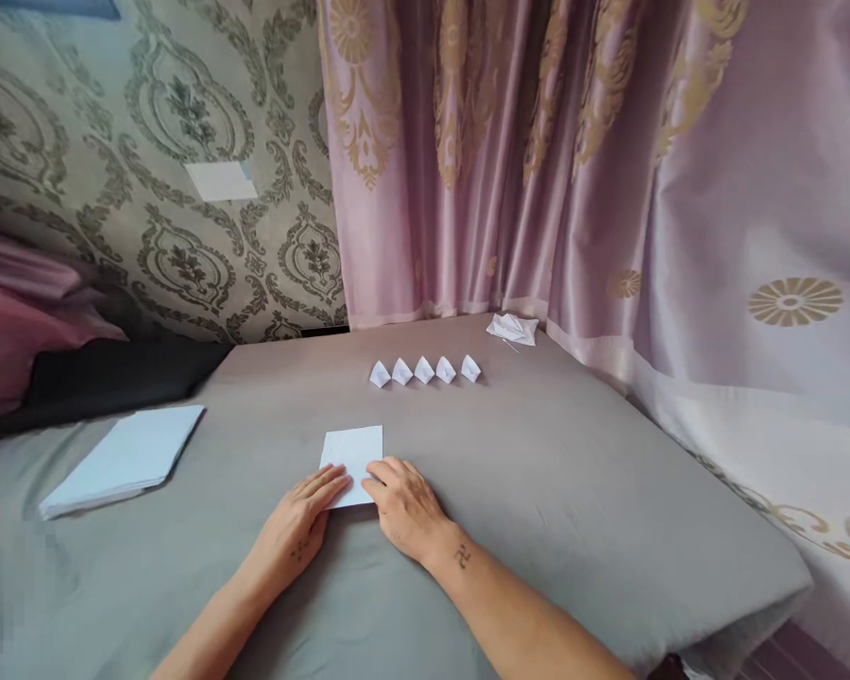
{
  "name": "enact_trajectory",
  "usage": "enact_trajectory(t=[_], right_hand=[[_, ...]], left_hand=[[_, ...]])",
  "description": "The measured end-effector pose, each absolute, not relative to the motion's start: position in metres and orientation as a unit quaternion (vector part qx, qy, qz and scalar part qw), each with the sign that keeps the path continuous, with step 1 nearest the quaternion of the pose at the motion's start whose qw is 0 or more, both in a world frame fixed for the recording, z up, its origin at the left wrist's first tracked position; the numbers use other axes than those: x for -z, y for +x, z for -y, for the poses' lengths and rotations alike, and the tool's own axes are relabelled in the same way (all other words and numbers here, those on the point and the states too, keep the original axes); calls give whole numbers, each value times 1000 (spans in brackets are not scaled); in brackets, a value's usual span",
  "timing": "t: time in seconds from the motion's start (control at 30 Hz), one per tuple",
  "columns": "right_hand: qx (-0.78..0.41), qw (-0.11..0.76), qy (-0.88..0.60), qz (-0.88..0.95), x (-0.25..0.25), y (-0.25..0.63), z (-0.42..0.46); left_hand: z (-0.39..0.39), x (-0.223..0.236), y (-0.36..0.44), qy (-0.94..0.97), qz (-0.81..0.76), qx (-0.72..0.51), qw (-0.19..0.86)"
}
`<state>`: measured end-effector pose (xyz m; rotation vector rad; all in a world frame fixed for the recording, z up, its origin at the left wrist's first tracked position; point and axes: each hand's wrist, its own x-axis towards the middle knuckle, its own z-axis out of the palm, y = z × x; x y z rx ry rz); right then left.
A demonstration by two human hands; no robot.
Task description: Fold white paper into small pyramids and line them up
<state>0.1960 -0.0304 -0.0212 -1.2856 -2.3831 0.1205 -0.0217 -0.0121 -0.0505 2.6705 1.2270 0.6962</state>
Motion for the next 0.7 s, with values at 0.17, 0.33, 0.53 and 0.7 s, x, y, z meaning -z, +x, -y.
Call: enact_trajectory(t=[0.17,0.33,0.53,0.7], right_hand=[[-57,233,-440,866,26,198,26],[-83,257,-418,867,31,198,26],[-128,263,-431,854,33,198,22],[-137,241,-439,855,27,198,19]], left_hand=[[15,38,-22,887,-408,-208,62],[20,23,-24,887,-430,-154,67],[19,27,-27,888,-429,-158,55],[11,35,-32,886,-418,-194,51]])
